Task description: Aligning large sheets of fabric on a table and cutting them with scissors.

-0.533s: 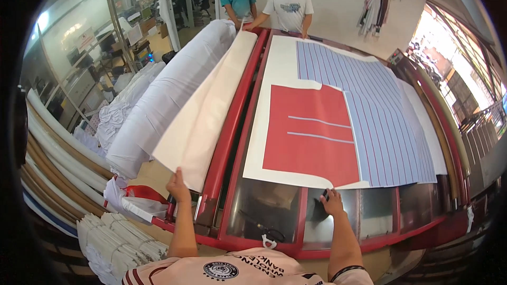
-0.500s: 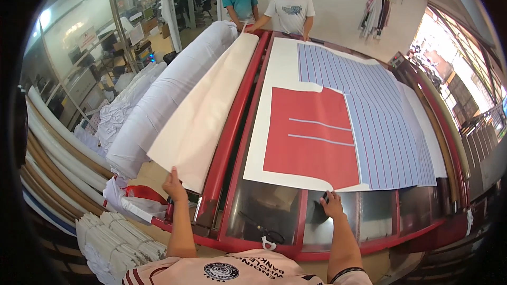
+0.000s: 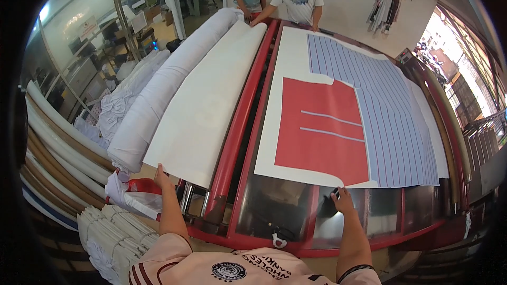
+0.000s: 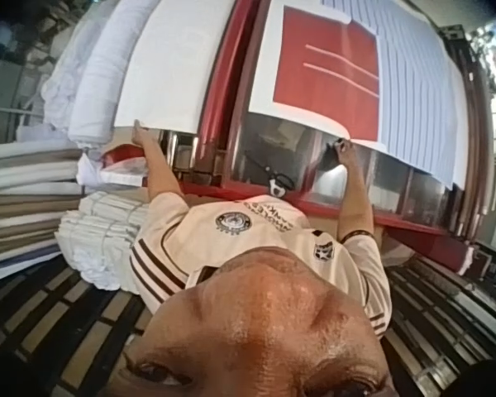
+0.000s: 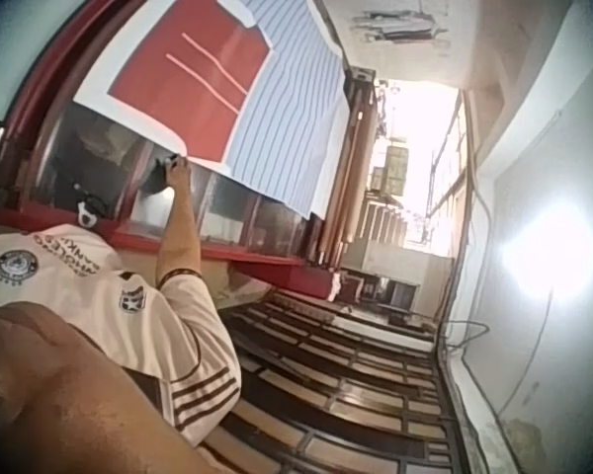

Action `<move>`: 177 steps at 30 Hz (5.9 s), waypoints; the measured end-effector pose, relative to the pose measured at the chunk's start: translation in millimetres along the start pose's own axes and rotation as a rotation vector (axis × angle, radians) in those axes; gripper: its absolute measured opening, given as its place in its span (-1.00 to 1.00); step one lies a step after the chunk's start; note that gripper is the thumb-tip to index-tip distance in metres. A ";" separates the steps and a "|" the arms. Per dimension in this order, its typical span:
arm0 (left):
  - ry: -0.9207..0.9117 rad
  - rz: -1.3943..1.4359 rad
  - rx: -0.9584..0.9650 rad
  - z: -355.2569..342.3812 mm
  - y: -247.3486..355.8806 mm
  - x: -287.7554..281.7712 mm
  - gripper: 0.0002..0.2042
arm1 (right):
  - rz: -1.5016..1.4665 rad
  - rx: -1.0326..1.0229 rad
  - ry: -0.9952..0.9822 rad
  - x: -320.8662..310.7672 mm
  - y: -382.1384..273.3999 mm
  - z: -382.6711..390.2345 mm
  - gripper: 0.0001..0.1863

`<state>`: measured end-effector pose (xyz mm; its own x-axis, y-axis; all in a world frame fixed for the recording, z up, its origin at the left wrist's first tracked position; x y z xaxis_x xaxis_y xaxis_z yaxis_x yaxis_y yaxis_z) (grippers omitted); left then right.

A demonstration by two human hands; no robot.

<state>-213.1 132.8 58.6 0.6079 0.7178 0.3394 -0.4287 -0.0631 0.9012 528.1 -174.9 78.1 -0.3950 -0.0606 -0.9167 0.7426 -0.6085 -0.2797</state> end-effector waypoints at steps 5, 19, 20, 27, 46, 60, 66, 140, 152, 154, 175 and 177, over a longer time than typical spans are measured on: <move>0.142 -0.048 -0.352 -42.5 -72.1 -36.7 -0.58 | 0.102 0.059 -0.054 8.9 -26.8 1.4 -0.25; -0.023 -0.709 0.105 -191.4 -46.3 36.1 -0.20 | 0.137 0.200 -0.029 8.3 -75.3 14.7 -0.29; -0.027 -0.712 0.099 -203.4 -39.6 45.7 -0.20 | 0.127 0.183 -0.008 8.9 -77.0 14.2 -0.29; -0.047 -0.066 -0.224 -247.1 -56.8 76.0 -0.43 | 0.109 0.190 0.041 16.1 -76.1 21.8 -0.25; -0.693 0.023 0.513 -132.1 241.8 180.8 -0.51 | -0.021 0.169 0.057 27.8 -67.5 60.8 -0.12; -0.811 0.509 0.359 88.5 452.9 255.4 -0.51 | -0.663 0.091 0.203 54.0 38.3 207.5 -0.36; -1.023 0.752 0.560 198.3 566.1 316.0 -0.47 | -0.886 0.107 0.245 77.8 66.3 231.0 -0.37; -0.521 0.234 -0.383 728.3 -123.6 207.3 -0.46 | -1.673 -0.375 1.000 -462.7 632.0 152.3 -0.28; -0.648 0.156 -0.767 959.7 -340.5 239.7 -0.55 | -1.354 0.076 0.693 -292.7 730.4 100.2 -0.53; -0.490 0.126 -0.737 942.6 -354.8 226.8 -0.81 | -1.339 0.141 0.686 -269.5 741.2 96.9 -0.54; -0.413 -0.166 -0.579 970.0 -358.3 108.7 -0.81 | -0.528 0.462 0.316 -262.4 919.4 49.6 -0.38; -0.374 -0.173 -0.541 979.8 -357.3 111.1 -0.81 | -0.406 0.571 0.478 -292.7 959.8 19.2 -0.29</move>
<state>662.4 -444.3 38.3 0.8462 0.3918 0.3611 -0.5196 0.4564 0.7223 1346.1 -756.4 83.5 -0.2059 0.5117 -0.8341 0.1548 -0.8246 -0.5441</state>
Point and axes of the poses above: each hand's wrist, its own z-axis away from the middle knuckle, its own x-axis out of the palm, y = z × x, the point moved 6 cm from there along -z, towards the middle knuckle, and after that the axes turned 2 degrees about z, right-handed, at the moved point
